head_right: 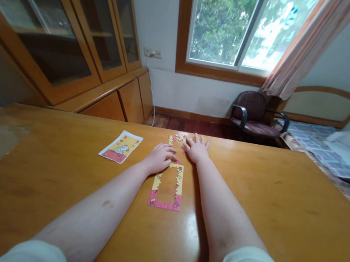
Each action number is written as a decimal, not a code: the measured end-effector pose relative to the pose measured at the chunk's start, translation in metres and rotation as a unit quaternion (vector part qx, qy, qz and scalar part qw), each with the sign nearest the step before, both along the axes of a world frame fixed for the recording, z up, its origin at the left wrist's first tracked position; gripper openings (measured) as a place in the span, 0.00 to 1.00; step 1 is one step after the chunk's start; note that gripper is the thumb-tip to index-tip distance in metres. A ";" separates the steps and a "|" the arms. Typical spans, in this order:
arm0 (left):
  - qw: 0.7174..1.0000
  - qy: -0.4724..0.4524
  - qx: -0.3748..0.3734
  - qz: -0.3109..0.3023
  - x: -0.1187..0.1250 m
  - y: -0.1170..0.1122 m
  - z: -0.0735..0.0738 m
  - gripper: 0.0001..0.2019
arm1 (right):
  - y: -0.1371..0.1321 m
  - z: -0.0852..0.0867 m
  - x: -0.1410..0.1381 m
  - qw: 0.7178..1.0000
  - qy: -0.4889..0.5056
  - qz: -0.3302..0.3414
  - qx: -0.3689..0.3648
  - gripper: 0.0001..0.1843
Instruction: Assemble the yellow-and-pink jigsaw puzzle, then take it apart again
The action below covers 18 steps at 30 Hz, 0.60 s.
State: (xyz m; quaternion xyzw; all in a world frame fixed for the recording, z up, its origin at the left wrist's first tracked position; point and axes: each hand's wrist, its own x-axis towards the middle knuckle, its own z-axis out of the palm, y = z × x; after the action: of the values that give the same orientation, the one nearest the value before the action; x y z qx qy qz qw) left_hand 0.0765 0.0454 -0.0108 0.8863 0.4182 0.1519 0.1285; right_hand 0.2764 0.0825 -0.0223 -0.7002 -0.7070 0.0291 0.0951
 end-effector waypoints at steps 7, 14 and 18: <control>0.995 -0.001 0.012 0.094 -0.001 0.004 -0.002 0.17 | -0.013 0.007 -0.002 0.991 0.028 0.109 0.070 0.20; 0.985 -0.011 -0.001 0.171 -0.002 0.007 -0.003 0.21 | -0.011 0.006 -0.005 0.965 0.105 0.224 0.084 0.17; 0.989 0.006 -0.002 0.147 -0.001 0.006 -0.002 0.22 | -0.007 0.004 0.003 0.967 0.142 0.153 0.146 0.22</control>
State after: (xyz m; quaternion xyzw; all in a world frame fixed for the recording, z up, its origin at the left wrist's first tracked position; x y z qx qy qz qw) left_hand 0.0752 0.0512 -0.0129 0.8157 0.5452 0.1630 0.1042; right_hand 0.2792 0.0755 -0.0185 -0.5514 -0.7814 0.0389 0.2895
